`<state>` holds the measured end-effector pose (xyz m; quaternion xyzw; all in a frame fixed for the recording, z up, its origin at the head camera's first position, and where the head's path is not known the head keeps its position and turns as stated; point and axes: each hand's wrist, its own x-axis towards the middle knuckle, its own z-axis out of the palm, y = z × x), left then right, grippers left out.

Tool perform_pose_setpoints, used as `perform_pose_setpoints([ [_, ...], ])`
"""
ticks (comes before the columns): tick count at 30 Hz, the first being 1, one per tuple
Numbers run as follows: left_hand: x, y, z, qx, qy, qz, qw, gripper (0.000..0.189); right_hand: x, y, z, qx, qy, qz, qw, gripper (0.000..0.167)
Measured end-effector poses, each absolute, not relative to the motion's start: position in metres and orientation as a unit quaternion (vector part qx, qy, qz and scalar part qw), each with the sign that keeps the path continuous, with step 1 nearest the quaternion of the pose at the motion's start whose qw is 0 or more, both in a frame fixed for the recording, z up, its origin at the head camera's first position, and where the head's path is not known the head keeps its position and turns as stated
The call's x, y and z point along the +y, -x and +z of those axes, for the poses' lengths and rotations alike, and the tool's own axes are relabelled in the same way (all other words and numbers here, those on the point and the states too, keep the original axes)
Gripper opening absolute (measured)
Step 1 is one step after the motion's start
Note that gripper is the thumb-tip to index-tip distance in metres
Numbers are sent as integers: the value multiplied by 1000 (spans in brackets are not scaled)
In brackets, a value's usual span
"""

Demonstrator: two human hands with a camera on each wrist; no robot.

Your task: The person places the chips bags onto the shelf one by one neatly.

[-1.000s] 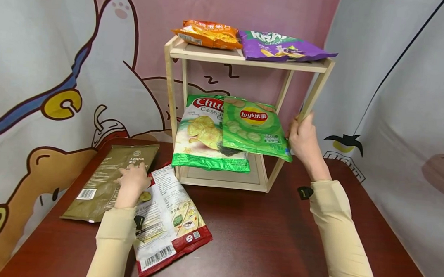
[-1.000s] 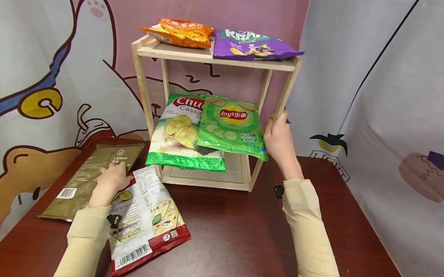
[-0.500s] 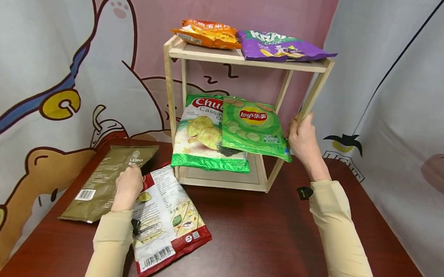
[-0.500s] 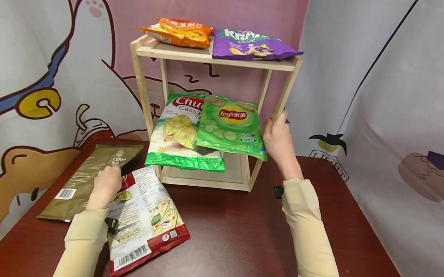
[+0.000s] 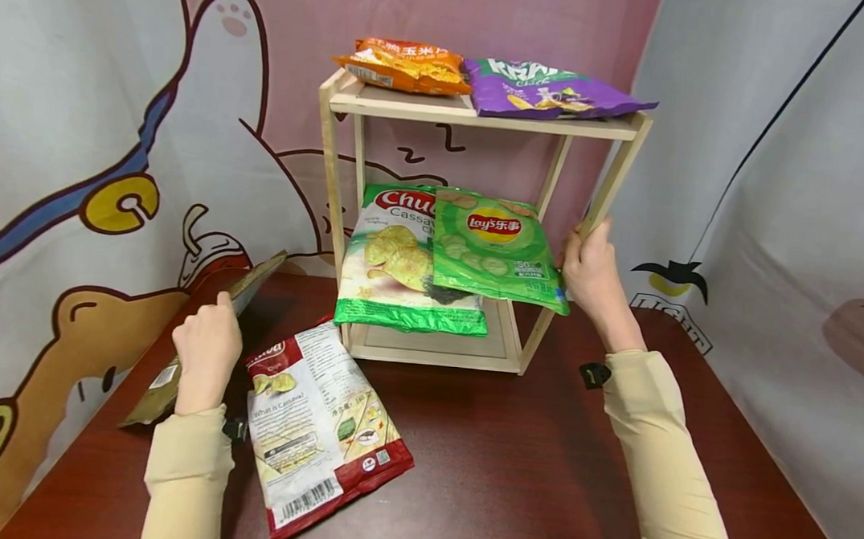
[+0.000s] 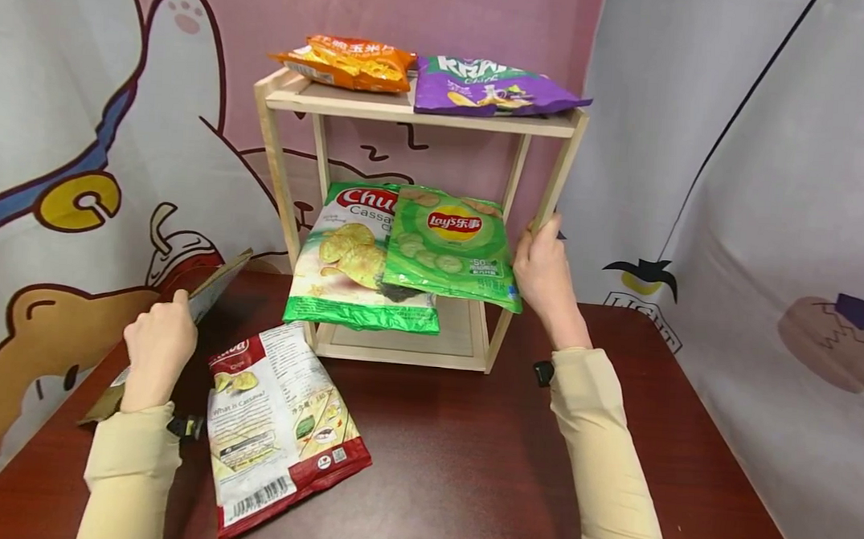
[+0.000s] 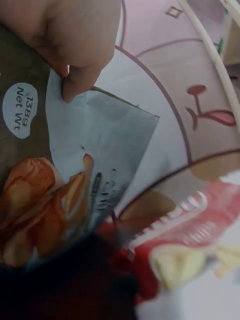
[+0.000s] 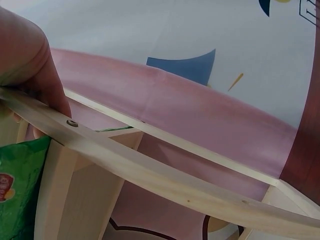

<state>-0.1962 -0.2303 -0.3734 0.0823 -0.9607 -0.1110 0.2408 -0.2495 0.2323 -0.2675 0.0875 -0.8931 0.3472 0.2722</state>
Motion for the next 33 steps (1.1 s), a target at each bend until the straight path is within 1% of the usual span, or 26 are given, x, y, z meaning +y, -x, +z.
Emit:
perform_pose_setpoints([
  [4,-235,189,-363,-954,-89,-113,264,12,232,249,-267,-895,-86,344,272,23],
  [8,-236,185,-357,-951,-97,-110,272,15,232,249,-266,-895,-85,339,276,24],
  [15,-234,182,-355,-930,-115,-112,330,13,231,249,-268,-896,-81,337,279,24],
  [24,-222,175,-342,-907,-135,-135,375,15,232,250,-268,-895,-83,339,279,24],
  [27,-218,170,-334,-909,-141,-146,364,18,233,250,-268,-896,-79,337,279,24],
  [33,-212,164,-326,-921,-139,-176,317,20,233,250,-268,-895,-80,342,275,24],
])
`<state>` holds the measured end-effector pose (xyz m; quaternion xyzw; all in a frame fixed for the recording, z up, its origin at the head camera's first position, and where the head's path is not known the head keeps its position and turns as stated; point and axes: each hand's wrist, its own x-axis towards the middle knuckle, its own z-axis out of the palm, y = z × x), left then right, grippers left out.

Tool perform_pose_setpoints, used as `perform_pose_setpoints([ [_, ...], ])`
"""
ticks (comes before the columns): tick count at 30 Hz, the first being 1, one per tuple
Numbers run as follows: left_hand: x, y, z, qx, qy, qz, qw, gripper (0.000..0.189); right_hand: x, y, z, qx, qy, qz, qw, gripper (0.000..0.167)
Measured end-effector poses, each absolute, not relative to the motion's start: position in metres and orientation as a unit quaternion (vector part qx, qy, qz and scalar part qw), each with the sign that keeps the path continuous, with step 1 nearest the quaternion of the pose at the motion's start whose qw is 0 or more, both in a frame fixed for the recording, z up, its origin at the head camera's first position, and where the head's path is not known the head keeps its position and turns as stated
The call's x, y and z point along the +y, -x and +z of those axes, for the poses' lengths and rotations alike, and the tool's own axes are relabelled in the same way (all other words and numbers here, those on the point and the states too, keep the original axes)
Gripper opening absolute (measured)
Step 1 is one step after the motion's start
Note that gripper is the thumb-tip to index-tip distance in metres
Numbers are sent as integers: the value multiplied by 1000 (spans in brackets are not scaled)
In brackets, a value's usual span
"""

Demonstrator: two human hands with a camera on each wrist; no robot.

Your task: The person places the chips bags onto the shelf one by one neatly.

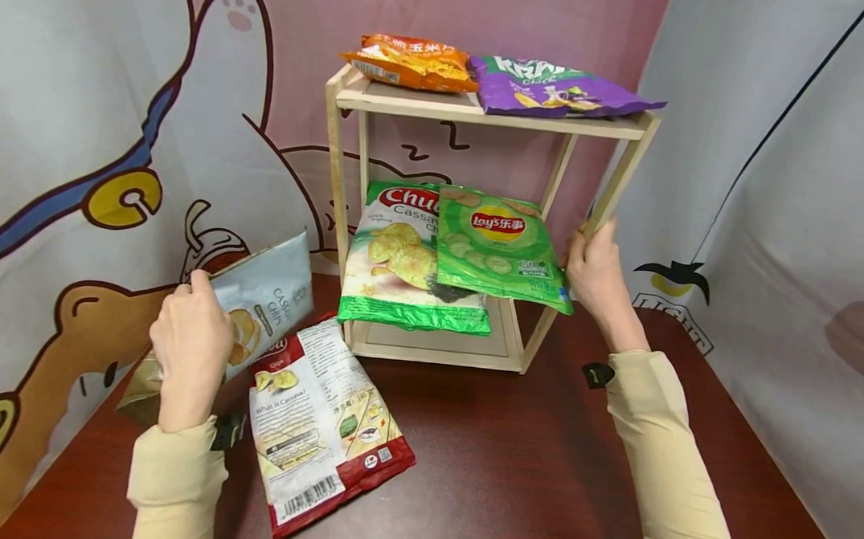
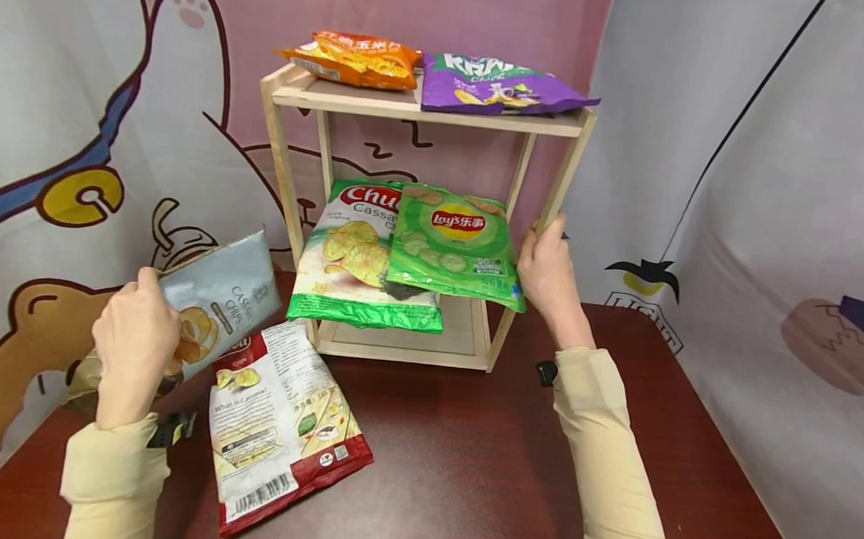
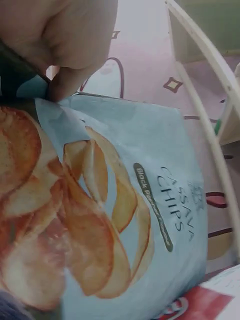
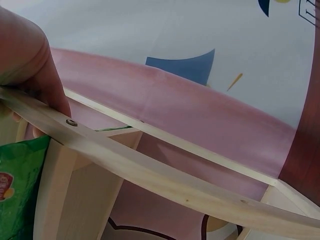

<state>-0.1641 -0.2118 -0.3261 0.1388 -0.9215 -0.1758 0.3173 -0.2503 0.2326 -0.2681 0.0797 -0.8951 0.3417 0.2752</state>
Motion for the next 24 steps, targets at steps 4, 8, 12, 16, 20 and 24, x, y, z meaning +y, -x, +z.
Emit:
perform_pose_setpoints([
  [4,-207,163,-324,-927,-138,-194,291,21,233,250,-268,-895,-84,344,272,25],
  [8,-206,160,-318,-927,-145,-216,272,25,233,250,-268,-894,-84,342,275,24],
  [12,-207,159,-313,-932,-148,-235,232,23,233,250,-267,-894,-84,338,282,23],
  [16,-212,164,-317,-941,-157,-235,184,23,233,250,-267,-894,-84,340,280,23],
  [20,-219,172,-327,-945,-171,-213,178,25,233,250,-268,-894,-82,341,278,24],
  [24,-223,177,-335,-945,-168,-166,225,24,232,250,-269,-894,-82,340,280,23],
])
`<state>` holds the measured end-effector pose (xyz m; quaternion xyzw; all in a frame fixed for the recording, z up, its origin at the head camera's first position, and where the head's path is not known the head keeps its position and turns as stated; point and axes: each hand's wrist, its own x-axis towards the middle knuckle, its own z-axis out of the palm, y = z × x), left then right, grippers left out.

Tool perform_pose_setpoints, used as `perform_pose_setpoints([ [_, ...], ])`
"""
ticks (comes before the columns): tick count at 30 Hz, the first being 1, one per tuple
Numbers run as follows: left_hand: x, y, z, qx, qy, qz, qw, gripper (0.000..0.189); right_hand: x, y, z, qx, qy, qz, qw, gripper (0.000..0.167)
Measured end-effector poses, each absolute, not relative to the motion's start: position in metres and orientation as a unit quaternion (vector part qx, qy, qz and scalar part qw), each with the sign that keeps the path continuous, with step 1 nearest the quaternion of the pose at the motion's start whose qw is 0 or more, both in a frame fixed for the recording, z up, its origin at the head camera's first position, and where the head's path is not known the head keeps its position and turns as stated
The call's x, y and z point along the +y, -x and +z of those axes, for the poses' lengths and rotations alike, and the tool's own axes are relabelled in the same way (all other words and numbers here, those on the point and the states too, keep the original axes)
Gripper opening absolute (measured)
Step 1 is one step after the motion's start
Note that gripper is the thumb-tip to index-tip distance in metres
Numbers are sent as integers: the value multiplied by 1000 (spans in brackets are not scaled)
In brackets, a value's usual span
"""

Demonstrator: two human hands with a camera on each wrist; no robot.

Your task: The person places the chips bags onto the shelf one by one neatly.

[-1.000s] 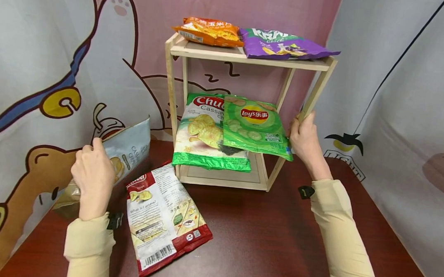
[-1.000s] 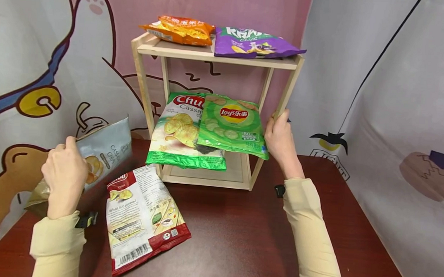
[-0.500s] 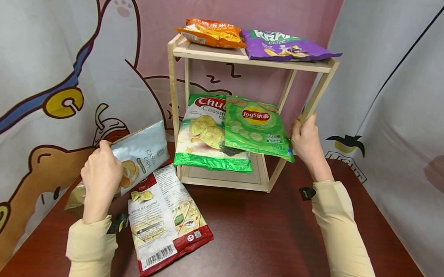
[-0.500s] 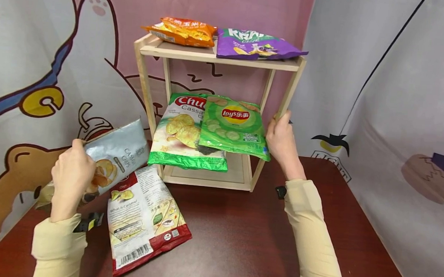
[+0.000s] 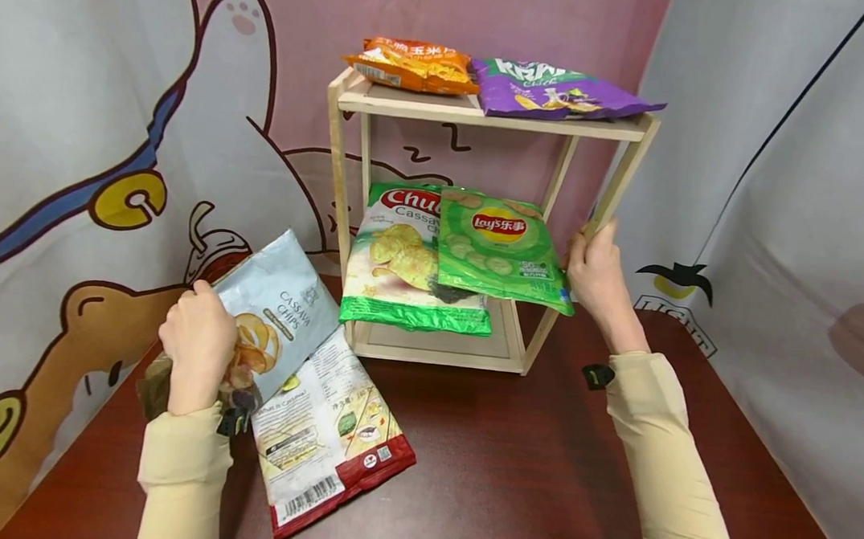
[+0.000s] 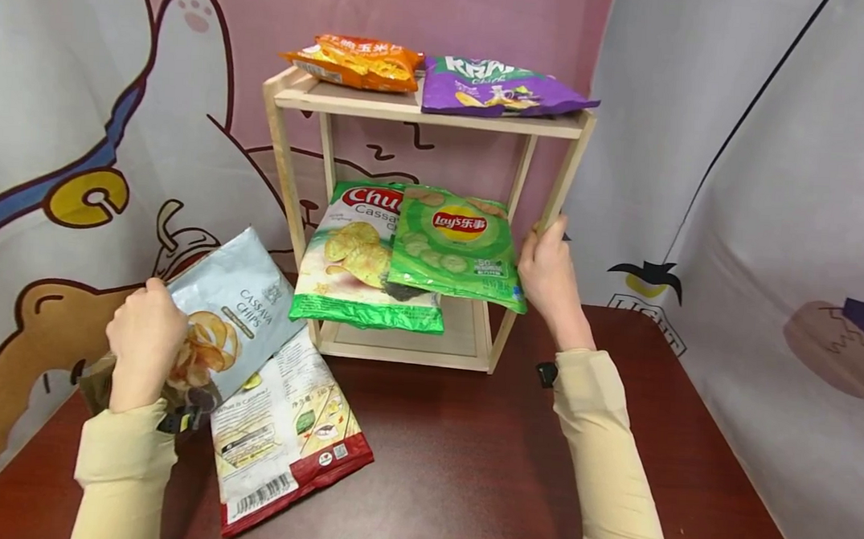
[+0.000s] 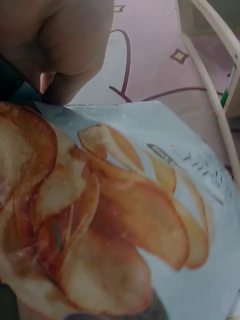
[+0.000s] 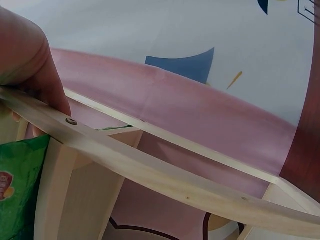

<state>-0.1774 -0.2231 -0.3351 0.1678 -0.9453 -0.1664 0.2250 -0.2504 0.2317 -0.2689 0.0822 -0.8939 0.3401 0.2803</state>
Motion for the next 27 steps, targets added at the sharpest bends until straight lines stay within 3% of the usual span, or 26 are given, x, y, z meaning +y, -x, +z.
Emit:
perform_pose_setpoints([
  [6,-221,182,-346,-932,-143,-109,314,19,231,250,-269,-895,-82,339,277,24],
  [11,-221,185,-350,-928,-131,-99,334,19,232,250,-268,-894,-83,341,280,24],
  [19,-233,187,-360,-945,-143,-102,277,27,232,250,-268,-895,-82,340,277,24],
  [27,-242,187,-373,-971,-150,-133,130,40,233,250,-269,-896,-81,334,281,24],
])
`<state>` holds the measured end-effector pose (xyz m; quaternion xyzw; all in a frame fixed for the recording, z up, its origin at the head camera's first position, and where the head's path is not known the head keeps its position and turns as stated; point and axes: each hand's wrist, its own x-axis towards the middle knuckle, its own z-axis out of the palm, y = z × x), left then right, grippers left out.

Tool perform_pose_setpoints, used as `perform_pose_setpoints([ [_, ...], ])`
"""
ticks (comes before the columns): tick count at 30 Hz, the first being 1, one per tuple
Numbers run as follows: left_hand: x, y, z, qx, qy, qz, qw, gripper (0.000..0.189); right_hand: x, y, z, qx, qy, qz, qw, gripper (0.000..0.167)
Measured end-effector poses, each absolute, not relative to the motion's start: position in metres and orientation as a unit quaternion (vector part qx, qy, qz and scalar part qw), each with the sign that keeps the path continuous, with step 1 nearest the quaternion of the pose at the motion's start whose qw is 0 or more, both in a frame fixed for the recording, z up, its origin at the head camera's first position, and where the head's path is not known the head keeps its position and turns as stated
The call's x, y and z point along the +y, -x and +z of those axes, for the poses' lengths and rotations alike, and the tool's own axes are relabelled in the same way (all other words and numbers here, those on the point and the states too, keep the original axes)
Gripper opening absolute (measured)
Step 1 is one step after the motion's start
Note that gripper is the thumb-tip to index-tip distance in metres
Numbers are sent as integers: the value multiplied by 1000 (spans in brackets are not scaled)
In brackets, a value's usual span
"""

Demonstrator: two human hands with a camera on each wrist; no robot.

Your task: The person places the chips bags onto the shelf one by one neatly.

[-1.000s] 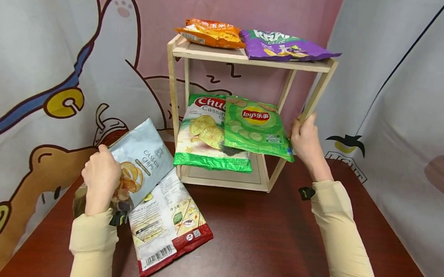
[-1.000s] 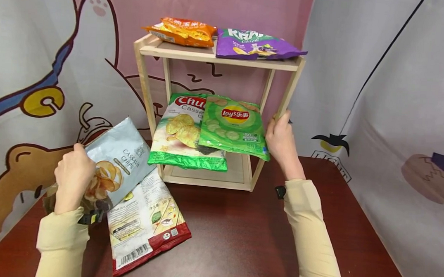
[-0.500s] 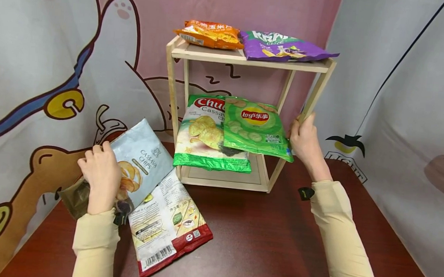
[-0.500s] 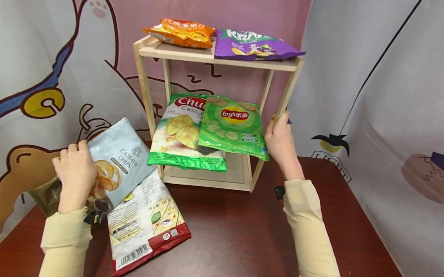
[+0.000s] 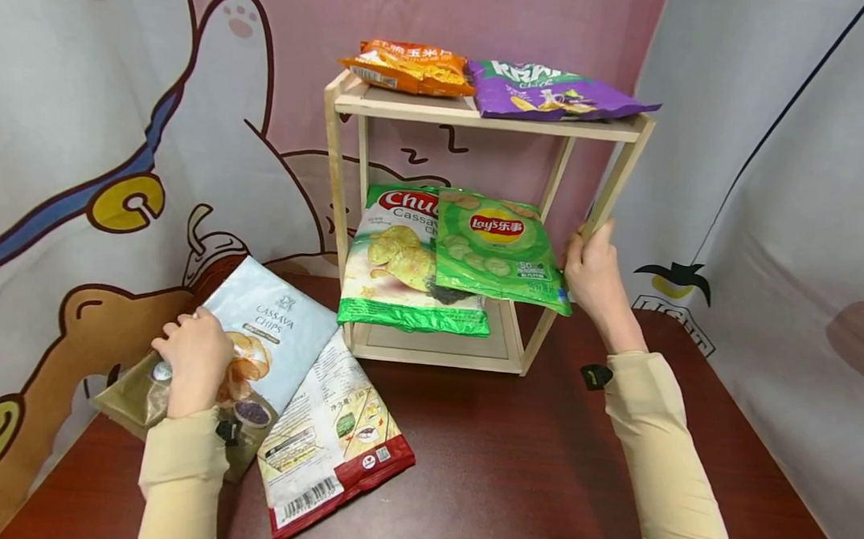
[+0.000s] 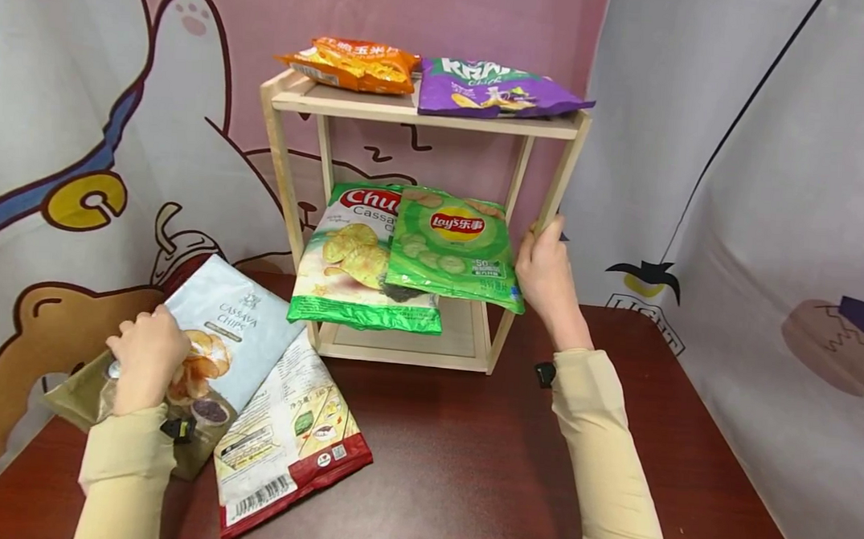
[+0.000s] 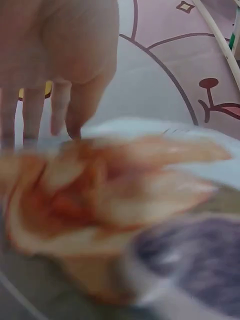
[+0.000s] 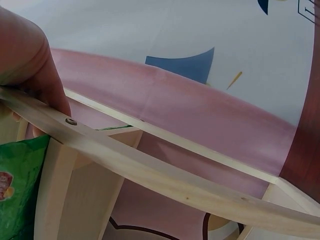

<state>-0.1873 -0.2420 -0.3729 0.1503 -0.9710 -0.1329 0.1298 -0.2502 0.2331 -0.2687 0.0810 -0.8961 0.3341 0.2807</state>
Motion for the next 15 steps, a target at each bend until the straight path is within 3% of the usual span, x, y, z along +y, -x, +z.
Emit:
perform_pose_setpoints([
  [8,-218,201,-377,-984,-5,-173,-43,46,233,250,-268,-898,-80,335,273,24],
  [12,-195,204,-385,-986,12,-155,-66,48,233,250,-268,-896,-80,335,279,23],
  [15,-184,205,-392,-990,-1,-135,-42,43,232,250,-268,-895,-82,335,283,23],
])
